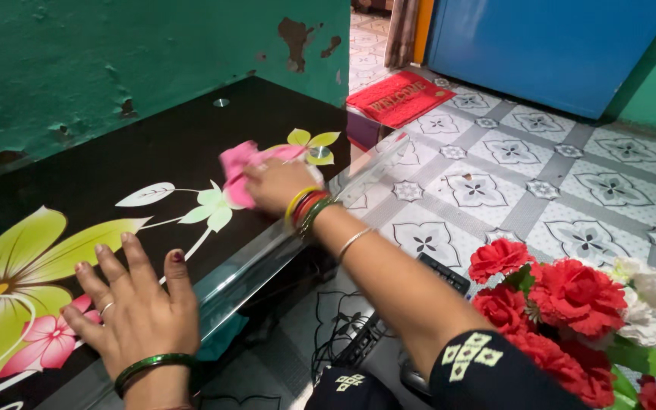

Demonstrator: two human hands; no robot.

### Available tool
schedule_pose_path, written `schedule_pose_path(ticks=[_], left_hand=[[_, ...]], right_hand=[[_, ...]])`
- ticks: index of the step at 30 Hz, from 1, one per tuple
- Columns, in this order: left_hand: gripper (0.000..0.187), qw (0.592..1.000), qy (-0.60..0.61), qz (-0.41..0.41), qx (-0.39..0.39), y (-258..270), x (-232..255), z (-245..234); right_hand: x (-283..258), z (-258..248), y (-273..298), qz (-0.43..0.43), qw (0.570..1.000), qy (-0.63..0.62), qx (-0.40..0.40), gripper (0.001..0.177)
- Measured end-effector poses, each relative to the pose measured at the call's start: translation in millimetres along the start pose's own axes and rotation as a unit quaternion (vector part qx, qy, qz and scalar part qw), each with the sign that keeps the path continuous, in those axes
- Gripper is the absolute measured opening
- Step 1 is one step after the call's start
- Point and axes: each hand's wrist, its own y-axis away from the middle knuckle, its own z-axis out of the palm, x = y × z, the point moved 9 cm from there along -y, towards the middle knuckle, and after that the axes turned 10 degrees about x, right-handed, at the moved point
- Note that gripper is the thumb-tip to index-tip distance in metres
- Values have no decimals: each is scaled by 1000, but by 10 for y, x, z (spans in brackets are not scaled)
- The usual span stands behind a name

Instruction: The person wipes a black tabletop with a pink cloth, moving the cloth across the surface in repeated strokes. After cleaning, the person spreads a pink patterned cloth over the table to cover it.

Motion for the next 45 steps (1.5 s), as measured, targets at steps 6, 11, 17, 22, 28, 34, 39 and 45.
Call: schedule_pose_path(ticks=[6, 11, 17, 22, 28, 34, 39, 45], left_hand=[[74, 999, -49, 4, -12, 15, 39, 42], [70, 1000, -11, 13, 9, -8, 79, -47], [70, 993, 111, -31, -15, -26, -34, -86], [71, 995, 100, -4, -29, -156, -151, -124], [72, 996, -51, 38, -58, -650, -411, 86], [79, 982, -145, 59, -102, -1187, -624, 699], [83, 958, -186, 25, -217, -1380, -832, 1307], [84, 934, -222, -9, -279, -1495, -1024, 1618]], right_hand=[[921, 101, 250, 267, 960, -31, -75, 43], [659, -98, 309, 310, 950, 3, -51, 47], [-948, -137, 418, 96, 977, -63, -182, 53], [-1935, -345, 51, -78, 943, -289, -147, 84], [-1919, -38, -545, -86, 928, -301, -203, 74], [-1162, 514, -1091, -103, 968, -159, -162, 59], [-180, 1300, -1138, -174, 964, -23, -200, 28], [906, 1515, -1101, -49, 970, 31, -238, 32]])
